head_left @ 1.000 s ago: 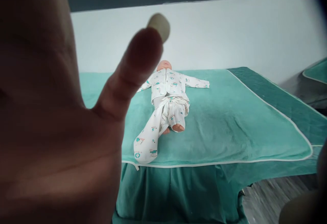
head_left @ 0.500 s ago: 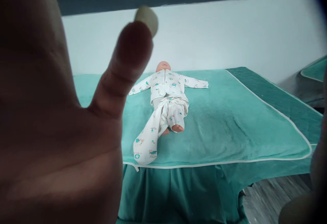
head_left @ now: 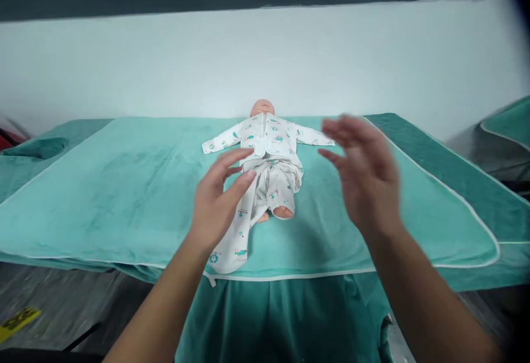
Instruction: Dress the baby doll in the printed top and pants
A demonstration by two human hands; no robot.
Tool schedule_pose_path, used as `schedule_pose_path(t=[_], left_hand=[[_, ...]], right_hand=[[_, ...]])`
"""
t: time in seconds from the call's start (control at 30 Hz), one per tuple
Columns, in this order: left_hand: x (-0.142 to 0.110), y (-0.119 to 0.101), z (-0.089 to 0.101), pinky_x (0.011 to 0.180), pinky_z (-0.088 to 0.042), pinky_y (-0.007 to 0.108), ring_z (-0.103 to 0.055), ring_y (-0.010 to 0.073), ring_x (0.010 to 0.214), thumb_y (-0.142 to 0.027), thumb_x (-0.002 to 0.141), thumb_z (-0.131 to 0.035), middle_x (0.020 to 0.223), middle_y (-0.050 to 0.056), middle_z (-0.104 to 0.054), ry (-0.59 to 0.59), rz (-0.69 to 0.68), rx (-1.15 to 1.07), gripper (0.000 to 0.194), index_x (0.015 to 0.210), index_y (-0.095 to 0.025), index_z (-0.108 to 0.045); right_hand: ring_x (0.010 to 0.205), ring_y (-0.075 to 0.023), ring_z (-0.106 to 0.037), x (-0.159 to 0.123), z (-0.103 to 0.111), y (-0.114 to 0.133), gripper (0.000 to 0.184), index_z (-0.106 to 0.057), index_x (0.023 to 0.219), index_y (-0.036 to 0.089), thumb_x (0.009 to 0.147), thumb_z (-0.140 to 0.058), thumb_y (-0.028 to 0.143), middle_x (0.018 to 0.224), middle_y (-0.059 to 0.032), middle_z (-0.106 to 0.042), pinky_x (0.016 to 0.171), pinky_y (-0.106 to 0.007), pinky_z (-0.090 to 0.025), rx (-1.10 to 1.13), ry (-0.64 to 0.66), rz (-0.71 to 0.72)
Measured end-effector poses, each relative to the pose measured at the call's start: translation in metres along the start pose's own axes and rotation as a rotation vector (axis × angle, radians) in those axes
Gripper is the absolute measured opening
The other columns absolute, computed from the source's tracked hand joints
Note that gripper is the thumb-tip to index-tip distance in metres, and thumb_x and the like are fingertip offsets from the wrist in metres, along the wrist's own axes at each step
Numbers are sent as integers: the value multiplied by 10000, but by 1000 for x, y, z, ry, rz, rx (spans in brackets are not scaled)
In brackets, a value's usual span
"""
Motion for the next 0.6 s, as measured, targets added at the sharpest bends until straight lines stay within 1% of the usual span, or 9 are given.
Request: schedule_pose_path(t=[0.07,0.13,0.17,0.23,0.3,0.4,0.5,0.53,0.6], left_hand=[[-2,61,-6,973,-473,343,-612,231,1131,-394,840,-684,1209,48,-685,8,194,99,307,1106,-243,-713],[-10,110,-9,926,-470,320,-627,221,1051,-418,842,-672,1123,66,-708,33,366,105,322,1078,-204,-721],[-16,126,-8,891,-472,304,-630,211,1004,-438,847,-662,1079,66,-714,33,436,73,330,1062,-196,-723],[-27,146,-5,805,-473,276,-625,185,898,-488,859,-632,1008,57,-716,26,570,-38,364,1056,-195,-722],[-38,152,-2,717,-464,255,-605,159,796,-524,859,-620,965,48,-712,23,689,-148,399,1074,-202,-714],[-50,145,-3,645,-446,242,-577,139,715,-510,820,-680,915,41,-698,72,810,-203,426,1116,-205,-700],[-64,135,-14,644,-446,239,-578,140,721,-460,802,-722,872,29,-670,172,885,-333,433,1156,-215,-678],[-69,133,-19,646,-445,237,-581,140,730,-443,802,-727,868,27,-662,210,909,-395,420,1152,-217,-674],[-80,132,-26,633,-433,223,-574,129,728,-407,802,-738,862,25,-650,268,962,-481,357,1091,-204,-682]], right_hand=[[1276,-233,-528,1,-10,-43,377,-566,1273,286,921,-595,417,1337,-58,-583,1020,-443,-472,-58,17,-93],[1215,-224,-561,2,-26,-79,341,-616,1192,250,891,-631,408,1275,-58,-621,1026,-422,-457,-151,95,-177],[1189,-218,-571,4,-36,-91,322,-625,1175,246,896,-620,407,1257,-54,-631,1027,-410,-448,-191,161,-192],[1135,-212,-589,11,-59,-99,293,-635,1152,253,913,-587,416,1218,-40,-650,1002,-385,-442,-268,331,-184],[1062,-222,-607,21,-84,-99,294,-657,1098,258,912,-572,470,1146,-34,-675,922,-370,-452,-375,543,-189],[895,-232,-619,31,-118,-105,361,-690,949,248,862,-588,583,971,-34,-700,753,-342,-440,-492,898,-260],[855,-211,-619,25,-151,-112,359,-695,909,238,802,-659,578,943,-24,-696,702,-304,-429,-320,1237,-328],[876,-205,-620,21,-159,-114,356,-694,926,234,781,-691,559,967,-18,-692,714,-292,-436,-224,1309,-335],[916,-191,-615,17,-168,-120,369,-683,971,226,748,-742,513,1004,-10,-680,747,-273,-449,-53,1357,-355]])
Point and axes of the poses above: each hand's wrist, its own x-axis towards the middle knuckle, its own z-axis out of the back of the hand, y = z × x, the point moved 9 cm from there along x, towards the middle knuckle
